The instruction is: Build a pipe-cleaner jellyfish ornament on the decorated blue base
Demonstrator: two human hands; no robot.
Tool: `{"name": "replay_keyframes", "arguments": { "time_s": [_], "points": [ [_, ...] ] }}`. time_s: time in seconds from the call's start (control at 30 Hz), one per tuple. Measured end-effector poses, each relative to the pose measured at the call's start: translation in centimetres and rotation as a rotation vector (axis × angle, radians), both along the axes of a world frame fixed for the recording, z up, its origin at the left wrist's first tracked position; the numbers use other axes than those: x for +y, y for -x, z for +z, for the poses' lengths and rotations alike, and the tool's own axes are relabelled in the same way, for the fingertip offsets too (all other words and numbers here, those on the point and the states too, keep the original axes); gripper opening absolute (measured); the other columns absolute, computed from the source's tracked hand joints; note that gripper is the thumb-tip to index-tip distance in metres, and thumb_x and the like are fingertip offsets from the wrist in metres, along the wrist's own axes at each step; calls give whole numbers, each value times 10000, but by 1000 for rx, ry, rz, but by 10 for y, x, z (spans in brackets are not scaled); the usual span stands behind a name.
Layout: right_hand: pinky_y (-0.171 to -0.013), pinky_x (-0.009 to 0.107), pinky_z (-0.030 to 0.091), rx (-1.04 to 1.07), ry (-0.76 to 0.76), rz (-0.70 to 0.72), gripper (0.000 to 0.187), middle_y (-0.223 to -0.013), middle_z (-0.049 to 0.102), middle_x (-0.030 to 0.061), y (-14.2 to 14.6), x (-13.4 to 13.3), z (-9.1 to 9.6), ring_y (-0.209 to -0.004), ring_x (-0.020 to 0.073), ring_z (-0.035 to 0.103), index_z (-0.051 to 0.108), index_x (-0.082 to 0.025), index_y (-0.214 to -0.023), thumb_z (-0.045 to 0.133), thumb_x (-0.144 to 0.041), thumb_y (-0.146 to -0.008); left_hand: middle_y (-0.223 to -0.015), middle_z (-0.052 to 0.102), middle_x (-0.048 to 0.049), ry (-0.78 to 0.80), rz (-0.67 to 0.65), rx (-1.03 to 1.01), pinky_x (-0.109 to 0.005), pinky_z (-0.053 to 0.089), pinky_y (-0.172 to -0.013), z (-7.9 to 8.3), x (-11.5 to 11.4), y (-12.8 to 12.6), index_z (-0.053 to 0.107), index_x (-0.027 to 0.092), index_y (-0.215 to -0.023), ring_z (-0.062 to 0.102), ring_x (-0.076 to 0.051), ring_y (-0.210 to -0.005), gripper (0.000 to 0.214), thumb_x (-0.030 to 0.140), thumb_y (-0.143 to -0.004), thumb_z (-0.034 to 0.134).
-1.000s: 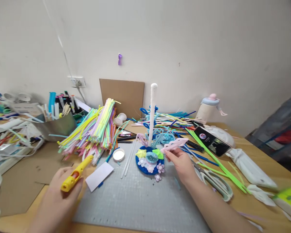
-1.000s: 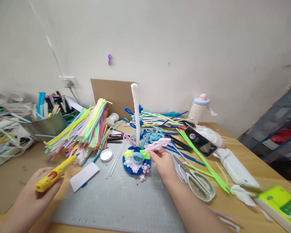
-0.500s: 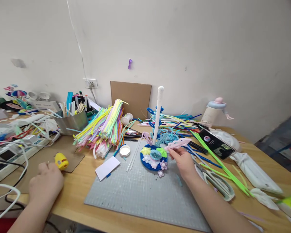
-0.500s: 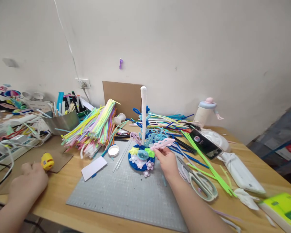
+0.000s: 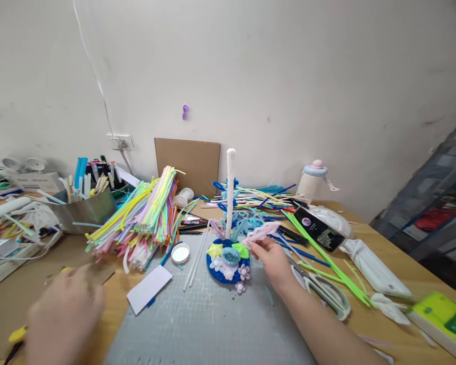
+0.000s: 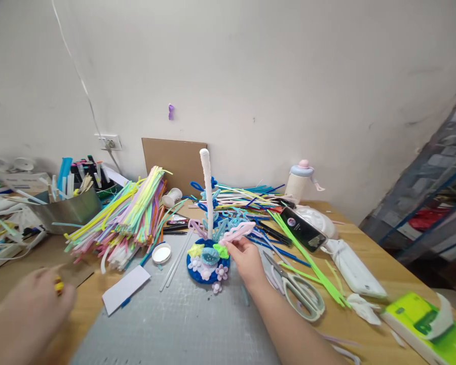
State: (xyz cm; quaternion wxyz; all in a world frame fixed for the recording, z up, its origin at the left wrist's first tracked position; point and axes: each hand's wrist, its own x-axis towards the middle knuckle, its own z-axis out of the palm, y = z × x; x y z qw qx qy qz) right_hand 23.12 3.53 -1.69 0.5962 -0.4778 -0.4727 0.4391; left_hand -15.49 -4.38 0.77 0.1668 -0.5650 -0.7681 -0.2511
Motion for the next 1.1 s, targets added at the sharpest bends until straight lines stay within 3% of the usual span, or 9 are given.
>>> {"name": "replay_keyframes", "arguments": {
  "time_s": [0.07, 0.13, 0.2, 0.3, 0.4, 0.53, 0.63, 0.8, 1.1],
  "points": [
    [-571, 278, 423, -90, -29, 52, 234, -710, 670, 45, 5, 4, 4, -621, 176, 575, 653, -154, -783, 665, -351, -657, -1064, 596, -93, -29, -376, -28, -438, 428, -856, 16, 5, -60, 555, 217, -1000, 546, -292, -1002, 284, 348, -756, 490],
    [-605, 287, 430, -266, -59, 102, 203, -737, 670, 54, 9, 10, 11, -661, 186, 587, 653, -151, -789, 632, -328, -692, -1018, 611, -65, 54, -658, -198, -339, 450, -813, 30, 20, -115, 573, 227, -1015, 568, -224, -945, 255, 320, -790, 499],
    [-592, 270, 409, -545, -104, 121, 170, -723, 651, 46, 12, 17, 19, -646, 174, 569, 654, -155, -780, 602, -308, -726, -948, 620, -42, 130, -820, -343, -295, 451, -755, 39, 45, -157, 594, 223, -993, 574, -180, -834, 230, 308, -793, 520],
    [-560, 240, 345, -963, -182, 95, 131, -704, 619, 31, 14, 25, 31, -637, 153, 535, 639, -175, -743, 568, -283, -766, -825, 615, -17, 175, -891, -476, -254, 425, -651, 40, 88, -193, 625, 198, -960, 545, -149, -695, 238, 275, -738, 584],
    [-510, 234, 277, -1089, -165, 89, 155, -641, 604, 16, 16, 29, 36, -578, 139, 510, 617, -191, -704, 545, -301, -787, -629, 556, 27, 286, -913, -564, -215, 354, -525, 30, 121, -205, 653, 174, -859, 493, -128, -579, 211, 307, -698, 623],
    [-478, 236, 224, -1114, -120, 79, 171, -605, 610, 7, 19, 34, 31, -534, 137, 503, 611, -206, -700, 539, -335, -786, -564, 559, 34, 334, -958, -584, -209, 313, -494, 15, 139, -206, 670, 161, -700, 479, -120, -535, 199, 356, -682, 630],
    [-487, 232, 242, -1113, -107, 83, 167, -639, 635, 9, 19, 37, 25, -565, 143, 533, 625, -212, -719, 540, -340, -784, -634, 639, 20, 361, -988, -635, -211, 358, -541, 9, 142, -204, 706, 173, -715, 548, -139, -595, 194, 347, -687, 625],
    [-513, 226, 301, -1055, -71, 105, 195, -665, 660, -9, 9, 40, 18, -590, 144, 568, 662, -254, -911, 512, -302, -797, -660, 697, 5, 391, -869, -760, -230, 404, -580, 1, 143, -200, 734, 177, -716, 615, -179, -648, 222, 371, -673, 635],
    [-524, 228, 381, -754, -76, 104, 221, -666, 657, 7, -11, 42, -11, -570, 143, 558, 656, -197, -820, 465, -309, -817, -810, 730, -59, 281, -807, -1273, -317, 481, -755, -35, 135, -207, 737, 155, -801, 649, -236, -815, 267, 350, -623, 700]
  ]
}}
